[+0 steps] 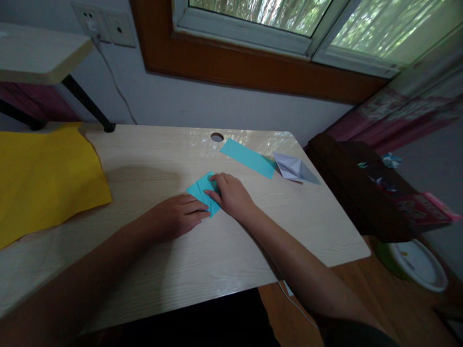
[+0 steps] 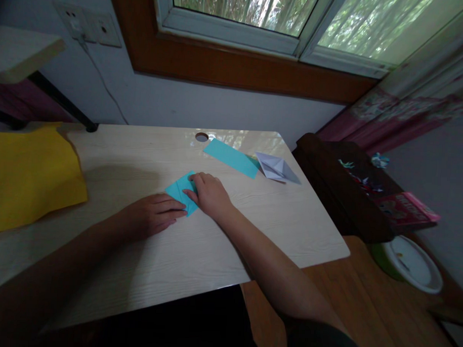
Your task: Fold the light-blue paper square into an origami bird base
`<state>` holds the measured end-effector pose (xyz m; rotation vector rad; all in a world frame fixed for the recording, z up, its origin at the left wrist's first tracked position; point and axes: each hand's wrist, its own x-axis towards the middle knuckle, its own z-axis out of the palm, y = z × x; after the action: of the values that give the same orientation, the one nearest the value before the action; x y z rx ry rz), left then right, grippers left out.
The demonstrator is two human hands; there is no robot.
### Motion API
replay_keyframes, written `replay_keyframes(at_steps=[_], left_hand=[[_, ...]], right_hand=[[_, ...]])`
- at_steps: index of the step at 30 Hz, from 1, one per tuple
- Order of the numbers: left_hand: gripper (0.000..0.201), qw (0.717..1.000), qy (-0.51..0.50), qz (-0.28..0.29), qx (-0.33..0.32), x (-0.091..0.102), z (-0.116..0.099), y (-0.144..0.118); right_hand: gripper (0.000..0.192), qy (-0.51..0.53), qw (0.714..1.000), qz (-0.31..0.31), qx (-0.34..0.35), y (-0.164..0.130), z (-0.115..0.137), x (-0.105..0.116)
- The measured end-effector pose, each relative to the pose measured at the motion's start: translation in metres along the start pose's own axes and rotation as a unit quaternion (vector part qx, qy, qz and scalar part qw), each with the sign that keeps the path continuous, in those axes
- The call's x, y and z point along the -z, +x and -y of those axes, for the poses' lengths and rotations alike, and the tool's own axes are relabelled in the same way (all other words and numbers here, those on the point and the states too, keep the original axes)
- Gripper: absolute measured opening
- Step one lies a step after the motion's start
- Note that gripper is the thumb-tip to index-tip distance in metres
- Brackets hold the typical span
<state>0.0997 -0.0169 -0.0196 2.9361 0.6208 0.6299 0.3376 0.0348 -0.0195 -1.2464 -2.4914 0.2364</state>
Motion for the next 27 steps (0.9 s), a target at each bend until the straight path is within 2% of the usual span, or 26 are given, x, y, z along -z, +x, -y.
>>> replay_keyframes(at_steps=[5,10,14,21,27], left_hand=[[0.039,1.0,0.012,0.001,0.0,-0.003,-0.001,0.0],[0.035,0.999,0.034,0.026,0.003,-0.004,-0.003,0.002],[0.034,0.999,0.035,0.014,0.026,-0.003,-0.007,0.004],[0.033,1.0,0.015,0.006,0.027,-0.006,-0.008,0.002],[0.034,0.999,0.011,-0.015,0.026,-0.006,-0.009,0.002]], right_hand=[[0.039,-0.037,0.999,0.009,0.006,-0.001,0.003,-0.002],[0.039,-0.046,0.999,0.002,0.011,-0.001,0.003,-0.003],[0.038,-0.045,0.999,-0.002,0.009,-0.001,0.004,-0.002],[0.038,0.003,1.0,-0.008,0.004,-0.001,0.0,-0.003],[0.029,0.073,0.997,-0.038,-0.015,-0.001,-0.007,-0.007]])
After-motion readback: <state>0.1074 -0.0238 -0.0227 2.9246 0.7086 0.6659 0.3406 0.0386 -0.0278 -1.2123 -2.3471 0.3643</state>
